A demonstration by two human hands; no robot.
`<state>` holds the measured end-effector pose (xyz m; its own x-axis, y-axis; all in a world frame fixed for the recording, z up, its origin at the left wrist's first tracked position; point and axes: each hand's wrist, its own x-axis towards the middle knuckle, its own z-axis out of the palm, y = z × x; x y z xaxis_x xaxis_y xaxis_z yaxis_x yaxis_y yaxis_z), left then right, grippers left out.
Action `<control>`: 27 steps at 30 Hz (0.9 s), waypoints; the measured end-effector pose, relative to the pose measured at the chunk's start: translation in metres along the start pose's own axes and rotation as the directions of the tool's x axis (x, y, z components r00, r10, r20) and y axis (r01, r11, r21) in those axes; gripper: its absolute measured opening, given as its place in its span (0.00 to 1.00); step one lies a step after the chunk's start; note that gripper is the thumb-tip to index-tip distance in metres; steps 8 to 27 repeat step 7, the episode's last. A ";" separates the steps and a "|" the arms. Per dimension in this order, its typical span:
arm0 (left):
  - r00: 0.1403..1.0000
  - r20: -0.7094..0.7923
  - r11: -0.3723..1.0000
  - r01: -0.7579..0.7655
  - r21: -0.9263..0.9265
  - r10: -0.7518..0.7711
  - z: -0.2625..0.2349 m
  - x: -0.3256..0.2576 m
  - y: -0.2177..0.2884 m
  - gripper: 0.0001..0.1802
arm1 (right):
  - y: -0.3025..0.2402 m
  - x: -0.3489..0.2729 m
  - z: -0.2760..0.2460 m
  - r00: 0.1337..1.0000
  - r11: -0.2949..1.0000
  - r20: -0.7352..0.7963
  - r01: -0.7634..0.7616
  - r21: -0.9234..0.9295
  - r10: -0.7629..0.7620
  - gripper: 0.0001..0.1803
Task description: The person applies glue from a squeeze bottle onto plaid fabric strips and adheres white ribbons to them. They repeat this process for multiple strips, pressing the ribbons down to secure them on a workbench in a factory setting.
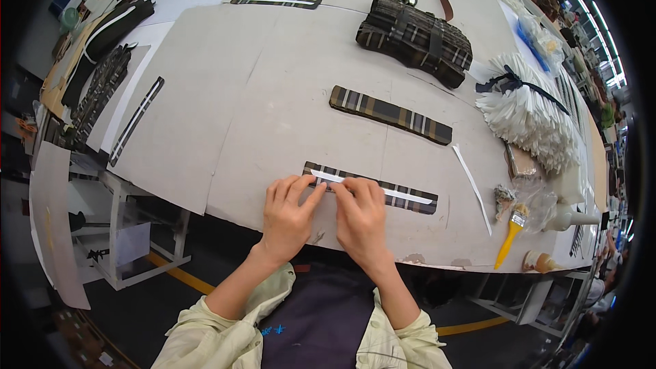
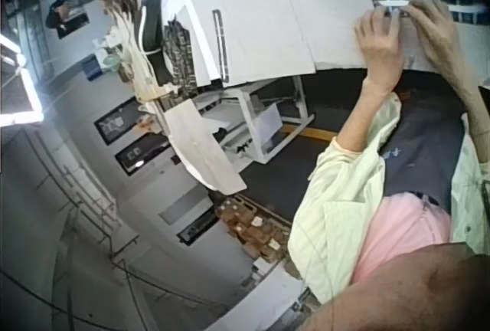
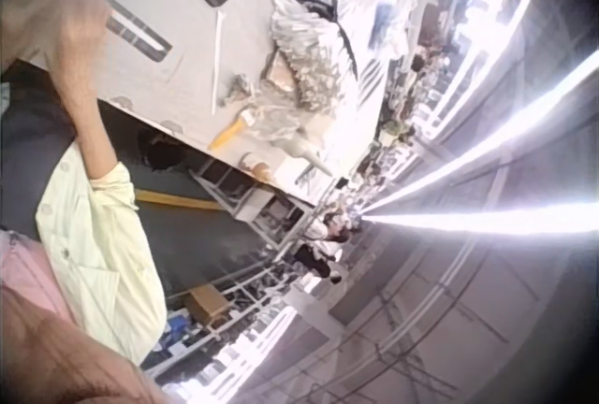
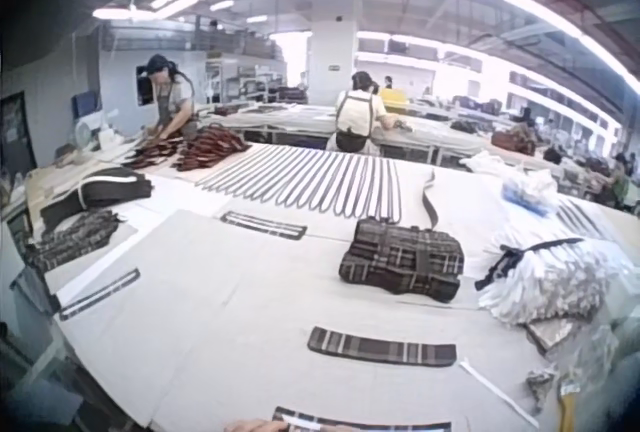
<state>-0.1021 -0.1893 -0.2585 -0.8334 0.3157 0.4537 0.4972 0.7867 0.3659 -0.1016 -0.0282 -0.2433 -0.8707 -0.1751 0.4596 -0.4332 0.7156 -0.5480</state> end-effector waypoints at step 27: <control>0.998 0.050 0.999 0.032 0.012 -0.032 0.004 -0.005 -0.002 0.22 | 0.005 -0.002 0.029 0.998 0.998 0.057 0.025 -0.049 -0.023 0.20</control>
